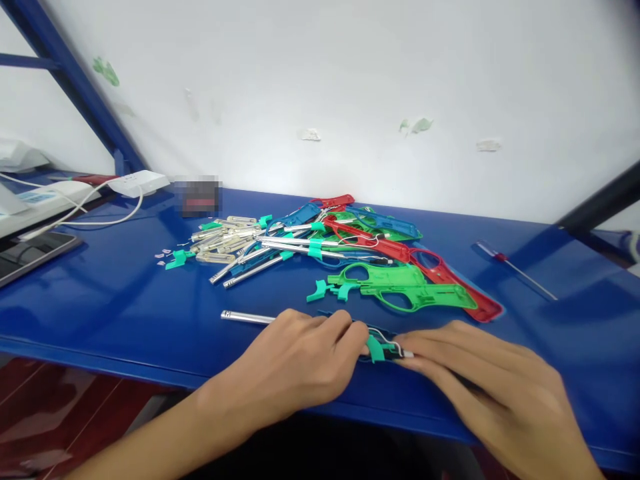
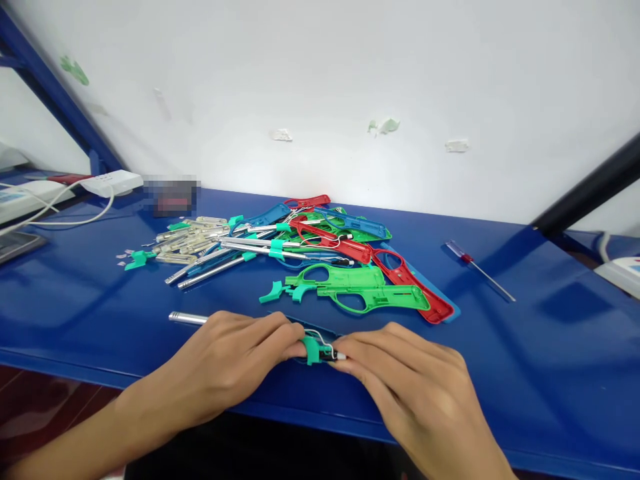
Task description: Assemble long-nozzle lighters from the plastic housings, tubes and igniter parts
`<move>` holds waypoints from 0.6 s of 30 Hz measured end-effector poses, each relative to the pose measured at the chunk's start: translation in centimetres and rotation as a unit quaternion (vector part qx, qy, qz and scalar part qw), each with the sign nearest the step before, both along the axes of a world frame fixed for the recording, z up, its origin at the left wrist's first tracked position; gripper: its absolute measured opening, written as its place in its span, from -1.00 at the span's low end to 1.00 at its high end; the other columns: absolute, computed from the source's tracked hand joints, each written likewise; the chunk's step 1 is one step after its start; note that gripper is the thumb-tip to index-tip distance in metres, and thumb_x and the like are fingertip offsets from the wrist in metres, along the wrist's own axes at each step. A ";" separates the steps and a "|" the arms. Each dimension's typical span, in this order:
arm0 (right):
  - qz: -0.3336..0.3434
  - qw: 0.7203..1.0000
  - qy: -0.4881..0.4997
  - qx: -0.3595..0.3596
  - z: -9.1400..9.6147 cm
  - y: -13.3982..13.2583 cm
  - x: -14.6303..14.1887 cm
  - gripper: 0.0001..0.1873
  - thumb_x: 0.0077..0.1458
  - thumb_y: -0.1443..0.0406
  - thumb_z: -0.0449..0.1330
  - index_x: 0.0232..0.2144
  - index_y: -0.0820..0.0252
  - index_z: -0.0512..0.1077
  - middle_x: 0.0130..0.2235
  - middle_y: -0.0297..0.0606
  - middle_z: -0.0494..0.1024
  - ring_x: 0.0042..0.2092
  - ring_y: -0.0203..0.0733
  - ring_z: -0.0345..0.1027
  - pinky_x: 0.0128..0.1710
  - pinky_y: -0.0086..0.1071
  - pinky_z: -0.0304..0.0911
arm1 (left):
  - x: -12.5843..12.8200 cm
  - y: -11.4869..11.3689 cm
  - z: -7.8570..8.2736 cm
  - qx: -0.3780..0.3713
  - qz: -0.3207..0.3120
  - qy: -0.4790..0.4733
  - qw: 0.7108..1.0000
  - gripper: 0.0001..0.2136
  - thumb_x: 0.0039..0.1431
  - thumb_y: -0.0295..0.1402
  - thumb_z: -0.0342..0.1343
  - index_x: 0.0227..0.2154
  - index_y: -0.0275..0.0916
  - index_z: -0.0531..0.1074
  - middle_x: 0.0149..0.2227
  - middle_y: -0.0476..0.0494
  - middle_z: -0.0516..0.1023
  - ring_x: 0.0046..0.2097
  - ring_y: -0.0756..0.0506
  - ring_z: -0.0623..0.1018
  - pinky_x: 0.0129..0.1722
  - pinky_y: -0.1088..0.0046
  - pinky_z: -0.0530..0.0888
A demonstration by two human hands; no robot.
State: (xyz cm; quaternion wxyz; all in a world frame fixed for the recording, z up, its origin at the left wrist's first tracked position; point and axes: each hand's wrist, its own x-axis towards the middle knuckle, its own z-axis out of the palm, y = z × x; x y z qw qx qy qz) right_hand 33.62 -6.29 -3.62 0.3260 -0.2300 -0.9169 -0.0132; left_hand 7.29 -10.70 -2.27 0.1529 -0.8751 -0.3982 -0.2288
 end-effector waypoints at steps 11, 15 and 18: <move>-0.027 0.999 0.040 -0.005 0.7 0.0 -1.2 -0.83 0.29 0.31 0.34 -0.06 0.07 0.55 -0.17 -0.39 0.73 -0.20 -0.21 0.60 -0.07 -0.28 0.46 | -0.2 -0.1 0.0 -0.016 0.009 0.014 1.000 -0.77 0.40 -0.64 -0.09 -0.22 -0.27 0.43 -0.41 0.02 0.50 -0.51 -0.07 0.54 -0.60 0.37 0.26; -0.052 0.998 0.027 0.006 0.4 -0.2 -1.0 -0.70 0.32 0.21 0.32 0.08 0.03 0.52 -0.08 -0.37 0.73 -0.14 -0.16 0.62 -0.02 -0.25 0.46 | -0.1 -0.1 -0.1 -0.004 0.010 0.013 1.000 -0.79 0.38 -0.64 -0.05 -0.23 -0.28 0.45 -0.43 0.03 0.47 -0.53 -0.08 0.51 -0.62 0.34 0.24; -0.049 0.999 0.010 -0.008 0.3 -0.3 -1.1 -0.60 0.35 0.17 0.30 0.19 0.02 0.45 -0.02 -0.40 0.71 -0.09 -0.22 0.60 0.01 -0.33 0.41 | -0.1 -0.1 -0.1 -0.004 0.006 0.012 1.000 -0.80 0.39 -0.63 -0.03 -0.24 -0.28 0.45 -0.44 0.03 0.46 -0.55 -0.08 0.50 -0.63 0.33 0.23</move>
